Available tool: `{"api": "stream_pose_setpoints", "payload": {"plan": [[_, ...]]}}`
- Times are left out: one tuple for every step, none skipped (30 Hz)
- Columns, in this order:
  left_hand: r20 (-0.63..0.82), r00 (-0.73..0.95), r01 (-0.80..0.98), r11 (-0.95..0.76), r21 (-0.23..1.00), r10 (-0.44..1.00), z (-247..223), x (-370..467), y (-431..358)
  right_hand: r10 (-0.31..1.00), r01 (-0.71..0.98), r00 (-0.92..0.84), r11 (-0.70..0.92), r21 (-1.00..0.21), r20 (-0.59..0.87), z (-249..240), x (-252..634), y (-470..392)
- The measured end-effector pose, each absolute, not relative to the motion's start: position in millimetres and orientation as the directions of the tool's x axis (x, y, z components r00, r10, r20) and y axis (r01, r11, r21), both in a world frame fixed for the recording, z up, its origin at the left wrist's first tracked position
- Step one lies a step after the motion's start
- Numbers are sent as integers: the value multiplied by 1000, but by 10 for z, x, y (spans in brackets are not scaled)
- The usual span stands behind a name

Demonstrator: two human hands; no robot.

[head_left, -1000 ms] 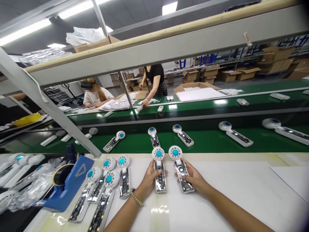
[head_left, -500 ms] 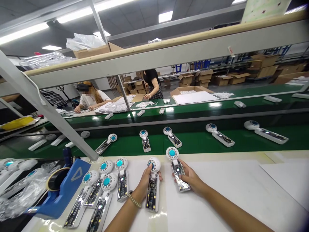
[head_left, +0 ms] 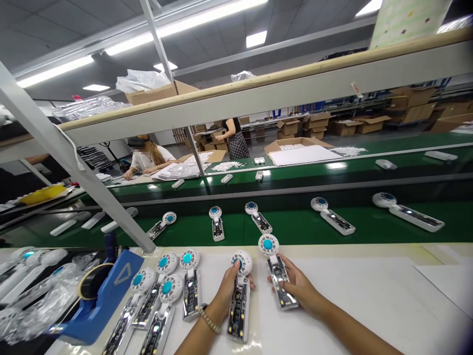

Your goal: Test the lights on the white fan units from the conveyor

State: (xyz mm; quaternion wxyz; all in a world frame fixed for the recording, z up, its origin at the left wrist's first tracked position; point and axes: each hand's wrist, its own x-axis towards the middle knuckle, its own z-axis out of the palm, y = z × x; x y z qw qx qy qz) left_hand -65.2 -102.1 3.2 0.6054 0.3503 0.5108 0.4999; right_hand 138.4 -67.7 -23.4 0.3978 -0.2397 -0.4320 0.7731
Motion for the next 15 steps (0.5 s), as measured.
{"api": "stream_pose_setpoints", "payload": {"plan": [[-274, -21, -237, 261, 936, 962, 34, -647, -1028, 826, -413, -563, -308, -857, -26, -232, 1381, -679], [-276, -19, -230, 264, 937, 961, 34, -641, -1036, 831, -420, -556, -312, -852, -30, -224, 1382, -681], [-273, -21, -232, 261, 937, 962, 34, -635, -1042, 834, -425, -550, -323, -846, -41, -212, 1387, -682], [-269, -34, -246, 253, 936, 962, 38, -630, -1045, 835, -432, -547, -338, -836, -55, -195, 1396, -679], [-279, -59, -265, 254, 930, 959, 49, -627, -1038, 834, -438, -547, -359, -824, -73, -176, 1408, -670], [-303, -88, -287, 267, 920, 949, 73, -627, -1016, 827, -440, -553, -389, -810, -96, -155, 1421, -653], [-337, -120, -312, 287, 906, 934, 113, -633, -976, 815, -434, -564, -428, -793, -131, -132, 1433, -625], [-371, -151, -324, 309, 894, 916, 170, -645, -910, 800, -420, -574, -471, -776, -175, -107, 1441, -583], [-396, -180, -320, 327, 889, 901, 244, -665, -818, 783, -391, -580, -510, -766, -225, -78, 1444, -525], [-402, -205, -303, 333, 893, 892, 332, -696, -698, 770, -343, -575, -532, -774, -274, -43, 1439, -447], [-383, -231, -270, 319, 908, 894, 429, -739, -552, 777, -267, -546, -515, -815, -313, -3, 1429, -348], [-344, -262, -234, 286, 929, 902, 529, -795, -387, 806, -171, -494, -458, -872, -326, 44, 1414, -227], [-304, -289, -197, 255, 947, 908, 628, -869, -209, 848, -68, -430, -373, -926, -310, 97, 1398, -85], [-265, -315, -155, 226, 962, 911, 720, -960, -30, 892, 31, -365, -275, -961, -267, 155, 1384, 75], [-227, -348, -103, 203, 974, 910, 799, -1070, 141, 932, 117, -296, -180, -977, -208, 214, 1373, 247]]}}
